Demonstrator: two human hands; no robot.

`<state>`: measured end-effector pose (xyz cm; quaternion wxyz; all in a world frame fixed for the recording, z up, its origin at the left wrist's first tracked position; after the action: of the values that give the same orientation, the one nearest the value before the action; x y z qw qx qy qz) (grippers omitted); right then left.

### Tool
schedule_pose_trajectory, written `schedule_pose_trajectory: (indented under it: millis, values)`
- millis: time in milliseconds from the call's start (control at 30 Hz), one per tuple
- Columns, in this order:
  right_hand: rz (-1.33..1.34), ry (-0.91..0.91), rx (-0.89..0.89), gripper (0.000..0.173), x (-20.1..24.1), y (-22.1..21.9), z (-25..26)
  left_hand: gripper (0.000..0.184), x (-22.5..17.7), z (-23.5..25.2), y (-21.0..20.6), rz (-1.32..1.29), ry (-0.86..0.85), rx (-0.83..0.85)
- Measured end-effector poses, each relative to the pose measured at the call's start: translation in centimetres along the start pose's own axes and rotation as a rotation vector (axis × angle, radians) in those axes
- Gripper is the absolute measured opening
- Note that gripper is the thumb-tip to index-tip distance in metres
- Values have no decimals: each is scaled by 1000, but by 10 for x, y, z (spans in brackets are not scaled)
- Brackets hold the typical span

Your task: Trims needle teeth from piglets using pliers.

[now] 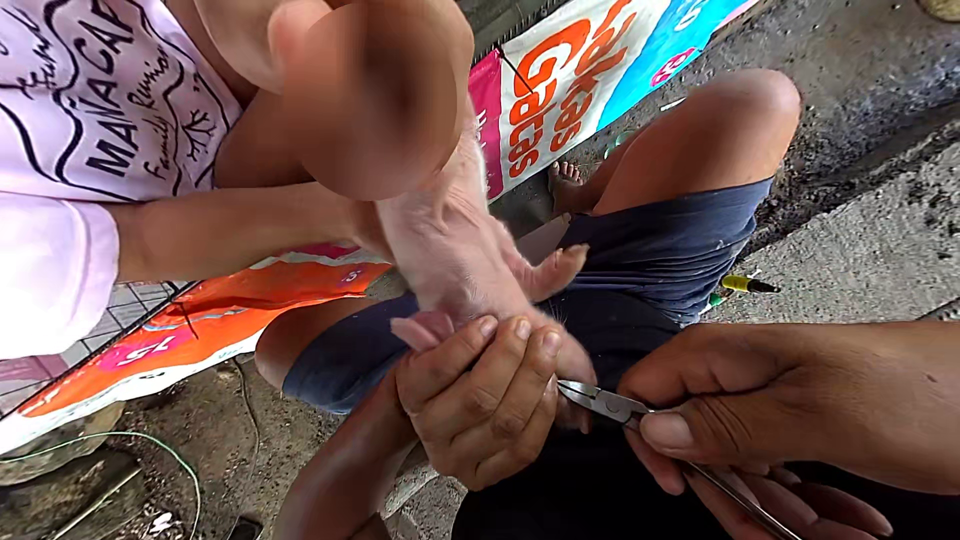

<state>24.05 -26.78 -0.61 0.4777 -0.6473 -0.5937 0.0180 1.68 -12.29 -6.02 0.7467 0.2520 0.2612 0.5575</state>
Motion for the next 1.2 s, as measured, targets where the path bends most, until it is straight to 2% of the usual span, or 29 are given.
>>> schedule_pose_trajectory:
  millis: [267,567,933,1067,1200]
  values:
    - [54,19,62,32,-9,-3,5,15,-3,-4,4,-1,15,-3]
    - [44,56,61,31,-8,-11,0,19,-20,9,1,-20,154,-114]
    - [61,180,-2,31,-13,-18,-8,22,-15,22,-3,7,119,-181]
    - [50,207,-8,29,-15,-18,-9,20,-2,19,2,45,6,-101]
    - [18,203,-12,29,-12,-18,-12,20,2,22,4,27,-14,-96]
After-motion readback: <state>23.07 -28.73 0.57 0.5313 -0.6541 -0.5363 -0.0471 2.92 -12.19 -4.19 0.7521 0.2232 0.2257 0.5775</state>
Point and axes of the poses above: each hand's wrist, its own z-axis towards the middle knuckle, its own y-axis out of the back of the hand, x = y × z, the point moved 1 cm from there along z, towards the middle knuckle, and after that the axes turned 5 degrees about -x, right-handed, at the moved point
